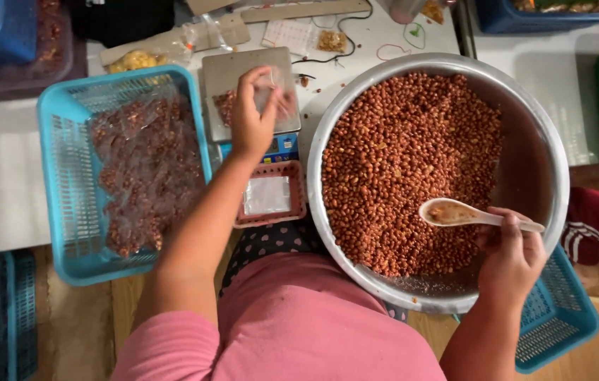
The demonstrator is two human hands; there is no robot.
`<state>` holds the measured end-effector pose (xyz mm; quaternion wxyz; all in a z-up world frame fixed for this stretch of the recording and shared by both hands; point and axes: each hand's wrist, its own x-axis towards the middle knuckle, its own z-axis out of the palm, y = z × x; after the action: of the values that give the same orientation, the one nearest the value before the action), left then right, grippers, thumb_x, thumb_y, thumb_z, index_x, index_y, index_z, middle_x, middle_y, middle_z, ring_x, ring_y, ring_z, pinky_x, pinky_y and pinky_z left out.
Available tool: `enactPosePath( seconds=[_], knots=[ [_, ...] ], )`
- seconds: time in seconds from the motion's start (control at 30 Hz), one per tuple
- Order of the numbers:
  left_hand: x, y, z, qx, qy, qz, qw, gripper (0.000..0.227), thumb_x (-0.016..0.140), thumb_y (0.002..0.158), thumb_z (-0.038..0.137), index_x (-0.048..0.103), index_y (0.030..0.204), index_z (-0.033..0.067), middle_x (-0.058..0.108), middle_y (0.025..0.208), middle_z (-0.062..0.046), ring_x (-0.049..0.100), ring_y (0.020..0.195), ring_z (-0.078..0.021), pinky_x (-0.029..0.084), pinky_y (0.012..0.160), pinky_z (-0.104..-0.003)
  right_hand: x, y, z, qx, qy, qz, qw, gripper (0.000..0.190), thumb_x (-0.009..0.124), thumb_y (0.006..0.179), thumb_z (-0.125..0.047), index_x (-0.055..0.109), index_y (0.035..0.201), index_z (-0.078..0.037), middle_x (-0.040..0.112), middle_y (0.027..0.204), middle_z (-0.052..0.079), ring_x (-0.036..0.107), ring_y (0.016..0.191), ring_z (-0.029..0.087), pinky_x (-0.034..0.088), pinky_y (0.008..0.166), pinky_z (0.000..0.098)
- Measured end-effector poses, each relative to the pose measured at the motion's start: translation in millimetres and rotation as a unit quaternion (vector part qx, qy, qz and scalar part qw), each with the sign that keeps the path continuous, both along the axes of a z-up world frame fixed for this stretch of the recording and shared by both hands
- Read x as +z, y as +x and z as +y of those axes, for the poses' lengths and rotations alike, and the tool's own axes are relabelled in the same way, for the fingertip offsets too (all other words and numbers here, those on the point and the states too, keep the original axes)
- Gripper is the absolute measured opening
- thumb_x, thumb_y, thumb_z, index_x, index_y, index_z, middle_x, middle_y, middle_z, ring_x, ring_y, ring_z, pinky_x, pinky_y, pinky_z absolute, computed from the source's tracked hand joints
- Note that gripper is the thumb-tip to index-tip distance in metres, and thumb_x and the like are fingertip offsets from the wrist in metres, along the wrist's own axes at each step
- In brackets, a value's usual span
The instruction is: The person uses a spoon to scoop peanuts from a large basin into small plastic bags, weighs each bag on a digital scale, and places the filled bags into a blue basket.
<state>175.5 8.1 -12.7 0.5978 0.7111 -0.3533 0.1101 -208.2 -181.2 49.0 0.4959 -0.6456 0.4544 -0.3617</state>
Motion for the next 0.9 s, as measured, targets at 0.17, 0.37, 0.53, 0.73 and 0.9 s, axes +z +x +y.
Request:
enactPosePath(
  seconds=[0.17,0.37,0.53,0.73,0.9],
  knots=[
    [5,-67,-14,-0.317,-0.203,0.459,0.805,0.035,0.067,0.101,0.017,0.055,0.132,0.0049,0.071,0.108,-0.016,0.072,0.097,-0.0267,0.061,0.081,-0.036,-11,1,4,0.053,-0.042,-0.046,0.997,0.027,0.053,0.115,-0.026,0.067,0.115,-0.002,0.062,0.085,0.008,0.053,0.067,0.010,0.043,0.062,0.0197],
    [15,-133,-13,-0.455,-0.105,0.518,0.717,0.039,0.073,0.090,0.005,0.060,0.127,0.0116,0.070,0.115,-0.012,0.070,0.105,-0.0244,0.062,0.090,-0.044,0,14,17,0.065,-0.139,-0.034,0.988,0.027,0.053,0.114,-0.018,0.069,0.114,0.003,0.068,0.092,0.014,0.058,0.070,0.014,0.050,0.068,0.0262],
    [9,-170,-15,-0.502,0.172,0.269,0.804,0.072,0.076,0.086,-0.002,0.050,0.148,0.0228,0.068,0.130,-0.019,0.070,0.115,-0.0393,0.060,0.097,-0.048,27,23,32,0.101,-0.238,-0.033,0.965,0.028,0.052,0.114,-0.010,0.073,0.112,0.007,0.066,0.084,0.016,0.058,0.066,0.018,0.053,0.069,0.0319],
    [-13,-177,-24,-0.501,0.114,0.305,0.802,0.078,0.073,0.088,-0.002,0.040,0.157,0.0116,0.055,0.151,-0.016,0.062,0.128,-0.0332,0.055,0.103,-0.046,32,26,32,0.131,-0.265,-0.057,0.954,0.028,0.052,0.113,-0.010,0.070,0.113,0.011,0.063,0.078,0.015,0.058,0.065,0.017,0.049,0.067,0.0317],
    [-17,-165,-15,-0.554,0.007,0.409,0.725,0.034,0.059,0.105,0.031,0.062,0.132,0.0109,0.067,0.124,-0.007,0.067,0.106,-0.0152,0.064,0.076,-0.029,31,21,35,0.085,-0.232,-0.030,0.969,0.032,0.050,0.119,-0.016,0.065,0.121,0.011,0.068,0.113,0.021,0.060,0.081,0.019,0.048,0.072,0.0266]
  ],
)
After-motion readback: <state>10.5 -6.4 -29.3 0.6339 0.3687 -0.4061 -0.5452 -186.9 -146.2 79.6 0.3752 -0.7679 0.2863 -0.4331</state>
